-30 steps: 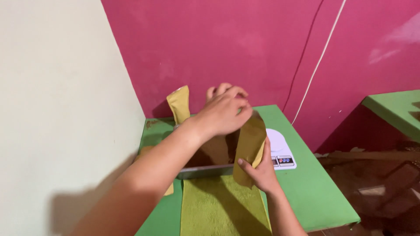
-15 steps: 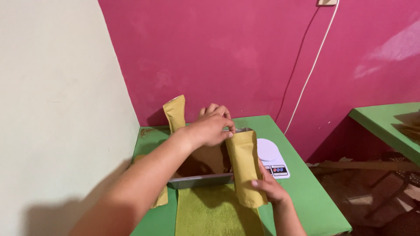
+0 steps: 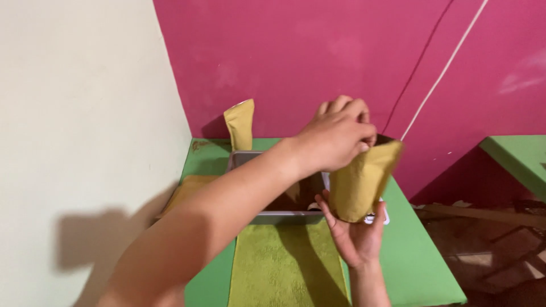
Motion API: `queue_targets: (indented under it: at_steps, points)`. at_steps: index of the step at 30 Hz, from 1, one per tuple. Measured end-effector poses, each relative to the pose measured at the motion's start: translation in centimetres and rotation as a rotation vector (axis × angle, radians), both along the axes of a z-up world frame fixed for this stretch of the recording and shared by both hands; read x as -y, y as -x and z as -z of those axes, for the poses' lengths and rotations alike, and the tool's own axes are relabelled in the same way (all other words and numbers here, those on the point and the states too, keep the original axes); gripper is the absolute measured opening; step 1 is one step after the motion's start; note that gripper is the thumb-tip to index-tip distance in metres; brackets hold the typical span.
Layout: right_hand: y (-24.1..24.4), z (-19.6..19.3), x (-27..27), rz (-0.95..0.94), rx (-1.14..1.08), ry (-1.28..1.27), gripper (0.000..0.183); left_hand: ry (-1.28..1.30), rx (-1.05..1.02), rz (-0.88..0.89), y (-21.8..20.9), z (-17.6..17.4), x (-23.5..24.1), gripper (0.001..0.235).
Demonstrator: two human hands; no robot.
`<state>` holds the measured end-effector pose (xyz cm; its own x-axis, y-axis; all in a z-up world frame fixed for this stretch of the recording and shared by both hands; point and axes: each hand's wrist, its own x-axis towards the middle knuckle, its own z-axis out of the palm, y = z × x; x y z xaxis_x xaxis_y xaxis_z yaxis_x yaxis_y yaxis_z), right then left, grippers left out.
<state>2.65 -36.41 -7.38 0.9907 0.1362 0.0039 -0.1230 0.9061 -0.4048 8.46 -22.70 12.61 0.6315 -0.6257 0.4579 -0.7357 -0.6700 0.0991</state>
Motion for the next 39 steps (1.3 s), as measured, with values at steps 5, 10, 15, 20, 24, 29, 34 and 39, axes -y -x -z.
queue_targets:
  at_steps: [5, 10, 15, 20, 24, 29, 34, 39]
  points:
    - [-0.6, -1.6, 0.7, 0.072, 0.064, -0.096, 0.098, 0.094, 0.152, 0.058, 0.9, 1.1, -0.3, 0.005]
    - [-2.2, -4.0, 0.9, 0.436, -0.092, -0.179, 0.099, 0.157, 0.153, 0.054, 1.6, 4.8, -1.5, 0.006]
    - [-6.2, -0.9, 2.8, 0.426, -0.103, -0.345, 0.1, 0.348, 0.215, -0.12, 1.4, 11.9, -3.8, 0.012]
    - [-11.3, 0.5, 4.7, 0.677, -0.005, 0.064, 0.09, 0.591, -0.031, -0.156, 7.3, 20.6, -8.6, 0.043]
    - [-11.9, -0.2, 2.7, 0.871, 0.237, 0.75, 0.064, 0.476, -0.32, -0.221, 12.1, 29.9, -9.6, 0.052]
    - [-11.6, -3.0, -0.3, 0.944, 0.476, 1.058, 0.057, 0.159, -0.381, -0.277, 13.5, 32.8, -10.0, 0.059]
    - [-12.2, -2.7, -1.6, 0.872, 0.479, 1.117, 0.057, 0.08, -0.367, -0.292, 14.1, 32.8, -10.0, 0.064]
    - [-12.4, -2.8, -2.0, 0.884, 0.536, 1.16, 0.058, 0.081, -0.549, -0.312, 14.4, 31.4, -9.9, 0.062]
